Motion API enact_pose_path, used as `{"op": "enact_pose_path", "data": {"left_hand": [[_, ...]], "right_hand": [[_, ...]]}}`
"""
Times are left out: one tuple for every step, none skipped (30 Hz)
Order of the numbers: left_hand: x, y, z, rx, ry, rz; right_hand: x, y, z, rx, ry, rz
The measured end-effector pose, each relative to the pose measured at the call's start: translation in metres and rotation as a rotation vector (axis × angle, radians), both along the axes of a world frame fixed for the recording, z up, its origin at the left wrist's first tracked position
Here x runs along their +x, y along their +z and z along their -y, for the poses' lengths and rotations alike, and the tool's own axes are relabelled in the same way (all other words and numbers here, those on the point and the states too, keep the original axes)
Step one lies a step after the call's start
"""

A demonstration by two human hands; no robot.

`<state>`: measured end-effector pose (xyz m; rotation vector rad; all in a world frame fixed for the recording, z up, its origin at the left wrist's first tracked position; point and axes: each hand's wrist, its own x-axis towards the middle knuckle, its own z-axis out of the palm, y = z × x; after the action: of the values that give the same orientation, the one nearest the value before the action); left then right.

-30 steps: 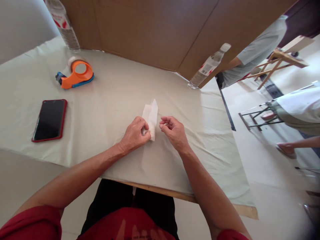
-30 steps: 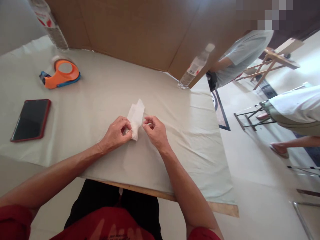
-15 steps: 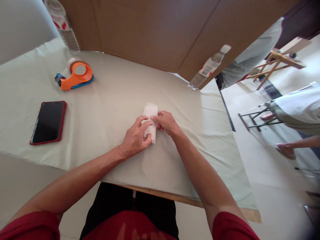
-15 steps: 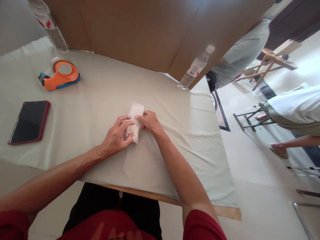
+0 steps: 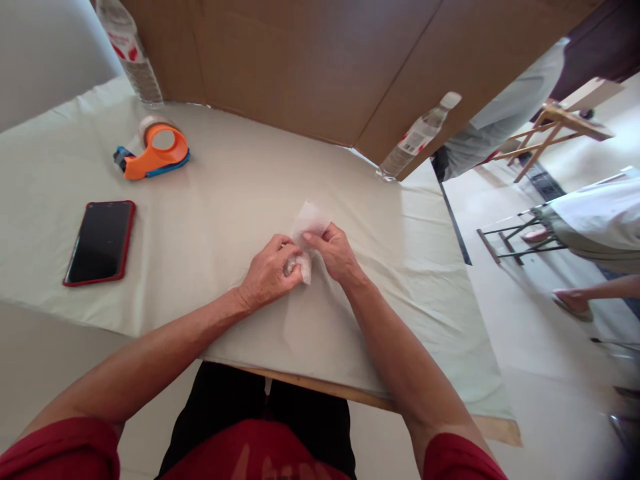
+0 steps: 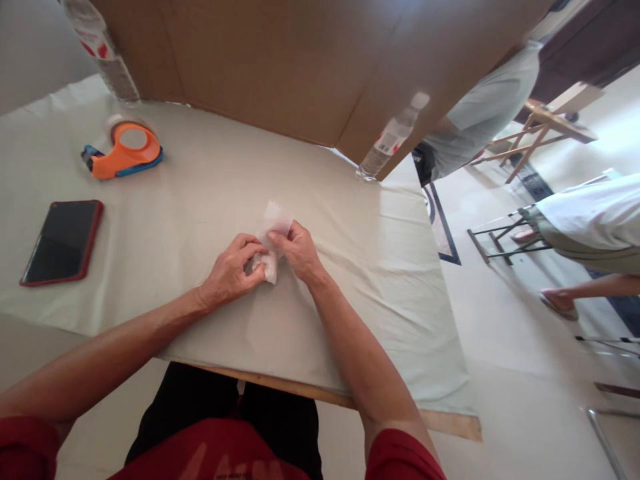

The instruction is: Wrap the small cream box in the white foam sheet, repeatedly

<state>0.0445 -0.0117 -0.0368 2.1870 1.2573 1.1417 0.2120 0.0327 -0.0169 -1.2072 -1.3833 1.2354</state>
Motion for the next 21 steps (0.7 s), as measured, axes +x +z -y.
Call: {"op": "enact_pose_path", "data": {"left_hand": [[0.000,0.000,0.000,-0.002,0.042,0.011],[-0.001,-0.001,0.000,0.003,0.084,0.025],[-0.001,-0.001,0.000,0.011,0.118,0.043],[-0.002,-0.002,-0.001,0.019,0.140,0.062],[-0.002,-0.003,-0.002,0.023,0.147,0.080],[-0.003,-0.005,-0.004,0.020,0.140,0.091],[-0.004,-0.005,-0.005,0.006,0.121,0.097],[-0.005,-0.006,-0.007,-0.021,0.095,0.099],[-0.006,-0.006,-0.009,-0.060,0.063,0.096],[-0.007,-0.006,-0.010,-0.106,0.031,0.089],[-0.008,-0.005,-0.011,-0.154,0.000,0.081],[-0.008,-0.004,-0.011,-0.197,-0.022,0.076],[-0.009,-0.002,-0.011,-0.236,-0.034,0.078],[-0.009,-0.001,-0.011,-0.268,-0.040,0.089],[-0.010,0.000,-0.010,-0.296,-0.045,0.109],[-0.010,0.001,-0.009,-0.316,-0.051,0.139],[-0.010,0.001,-0.009,-0.329,-0.064,0.172],[-0.011,0.002,-0.008,-0.333,-0.084,0.204],[-0.011,0.001,-0.008,-0.330,-0.107,0.231],[-0.011,0.001,-0.008,-0.324,-0.130,0.250],[-0.011,0.001,-0.008,-0.320,-0.149,0.264]], "right_hand": [[0.000,0.001,0.007,0.009,0.015,0.001],[0.000,0.002,0.013,0.024,0.036,0.015],[0.000,0.004,0.019,0.048,0.057,0.038],[0.000,0.006,0.024,0.077,0.077,0.064],[0.000,0.007,0.029,0.107,0.097,0.085],[0.000,0.009,0.033,0.133,0.113,0.101],[0.000,0.010,0.037,0.154,0.125,0.113],[0.001,0.011,0.040,0.172,0.135,0.124],[0.001,0.011,0.043,0.191,0.141,0.136],[0.002,0.011,0.046,0.215,0.143,0.155],[0.003,0.011,0.049,0.247,0.141,0.184],[0.005,0.009,0.053,0.288,0.135,0.223],[0.006,0.007,0.056,0.335,0.130,0.270],[0.008,0.005,0.060,0.389,0.128,0.324],[0.010,0.001,0.064,0.449,0.131,0.380],[0.012,-0.002,0.068,0.519,0.142,0.434],[0.013,-0.006,0.070,0.595,0.155,0.483],[0.014,-0.010,0.072,0.674,0.168,0.526],[0.015,-0.015,0.073,0.748,0.177,0.564],[0.016,-0.018,0.074,0.810,0.180,0.598],[0.016,-0.022,0.073,0.853,0.181,0.626]]}}
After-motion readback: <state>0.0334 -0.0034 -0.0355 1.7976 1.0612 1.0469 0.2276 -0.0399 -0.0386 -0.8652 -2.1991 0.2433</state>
